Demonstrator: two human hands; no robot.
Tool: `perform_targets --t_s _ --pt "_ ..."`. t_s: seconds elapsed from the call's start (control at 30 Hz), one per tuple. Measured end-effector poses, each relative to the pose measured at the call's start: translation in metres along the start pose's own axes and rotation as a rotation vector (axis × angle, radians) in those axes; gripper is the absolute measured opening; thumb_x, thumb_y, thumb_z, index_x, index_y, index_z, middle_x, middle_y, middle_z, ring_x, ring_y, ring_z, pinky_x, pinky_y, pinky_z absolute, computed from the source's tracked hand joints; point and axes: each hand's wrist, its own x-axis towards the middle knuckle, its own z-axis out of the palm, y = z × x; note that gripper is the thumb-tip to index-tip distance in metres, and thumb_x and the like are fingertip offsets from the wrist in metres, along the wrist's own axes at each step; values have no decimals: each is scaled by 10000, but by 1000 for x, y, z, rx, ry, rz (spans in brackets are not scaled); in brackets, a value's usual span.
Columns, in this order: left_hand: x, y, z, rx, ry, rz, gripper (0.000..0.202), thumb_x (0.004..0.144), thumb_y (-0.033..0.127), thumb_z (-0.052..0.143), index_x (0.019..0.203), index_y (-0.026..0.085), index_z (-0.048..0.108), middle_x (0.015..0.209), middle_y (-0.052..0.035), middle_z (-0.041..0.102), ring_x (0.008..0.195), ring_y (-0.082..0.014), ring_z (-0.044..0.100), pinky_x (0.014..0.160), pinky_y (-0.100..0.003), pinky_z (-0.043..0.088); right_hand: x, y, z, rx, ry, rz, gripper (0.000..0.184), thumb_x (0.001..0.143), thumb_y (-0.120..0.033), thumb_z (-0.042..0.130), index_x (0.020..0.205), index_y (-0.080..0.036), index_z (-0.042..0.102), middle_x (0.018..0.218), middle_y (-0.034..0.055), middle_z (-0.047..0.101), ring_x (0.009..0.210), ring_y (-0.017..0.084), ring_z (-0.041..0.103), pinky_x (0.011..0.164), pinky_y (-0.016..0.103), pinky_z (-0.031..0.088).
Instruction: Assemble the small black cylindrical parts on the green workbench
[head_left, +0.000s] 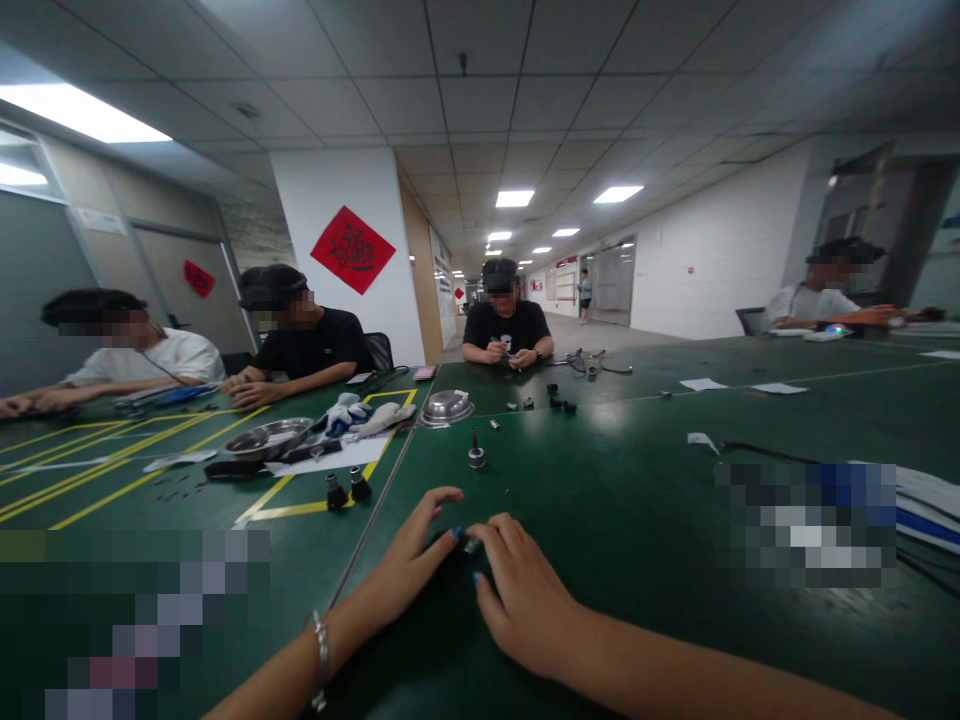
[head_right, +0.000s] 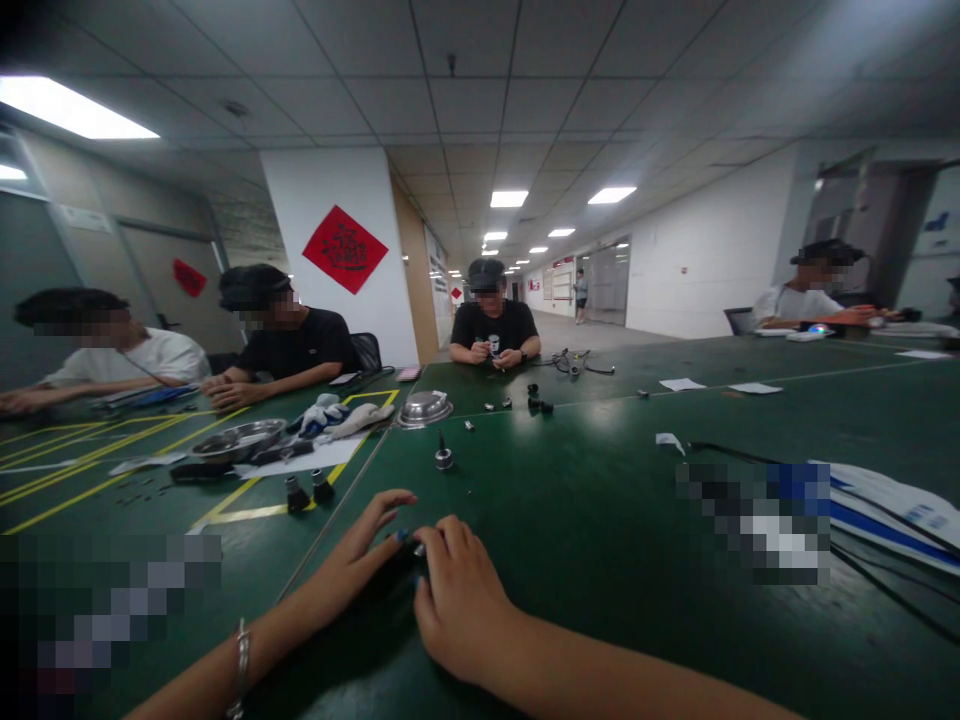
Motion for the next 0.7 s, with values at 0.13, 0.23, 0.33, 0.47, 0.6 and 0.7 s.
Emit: perform_targets --t_s 0.13,0.23,0.33,0.47,0.6,0.7 --pt "-2 -4 2 80 -67 -32 410 848 257 498 1252 219 442 1291 -95 517 1225 -262 458 1064 -461 341 0 4 6 -77 17 15 418 797 -129 499 1213 -160 504 1136 128 487 1057 278 447 918 439 392" --pt "-3 -2 4 182 -106 27 353 860 252 489 1211 216 481 1217 -93 566 1146 -251 513 1006 -437 400 1 7 8 -101 -11 5 321 823 -152 485 1131 -171 576 1126 122 507 1057 279 448 917 433 389" --pt "-3 3 6 319 -111 94 312 860 229 488 1171 214 504 1112 -73 602 1054 -236 541 943 -413 427 1 9 8 -99 -19 1 307 824 -135 466 1095 -180 603 1106 111 522 1045 266 454 913 408 391" --pt "-2 4 3 509 -93 82 225 836 242 521 1059 219 543 1009 -44 614 949 -236 542 845 -392 428 1 6 7 -123 -10 35 435 740 -84 484 1157 -169 576 1109 116 518 1040 275 447 915 427 380" --pt "1 2 -1 537 -99 42 120 867 275 489 940 216 563 934 -24 622 881 -220 550 781 -355 417 1 4 5 -197 4 98 485 738 -65 470 1206 -162 547 1097 125 515 1016 293 447 901 467 378" --pt "2 0 -2 504 -68 42 128 870 268 492 959 223 572 938 -20 629 882 -216 562 782 -355 415 1 6 7 -168 -17 108 491 731 -3 437 1183 -155 555 1097 128 497 1014 273 447 905 423 393"
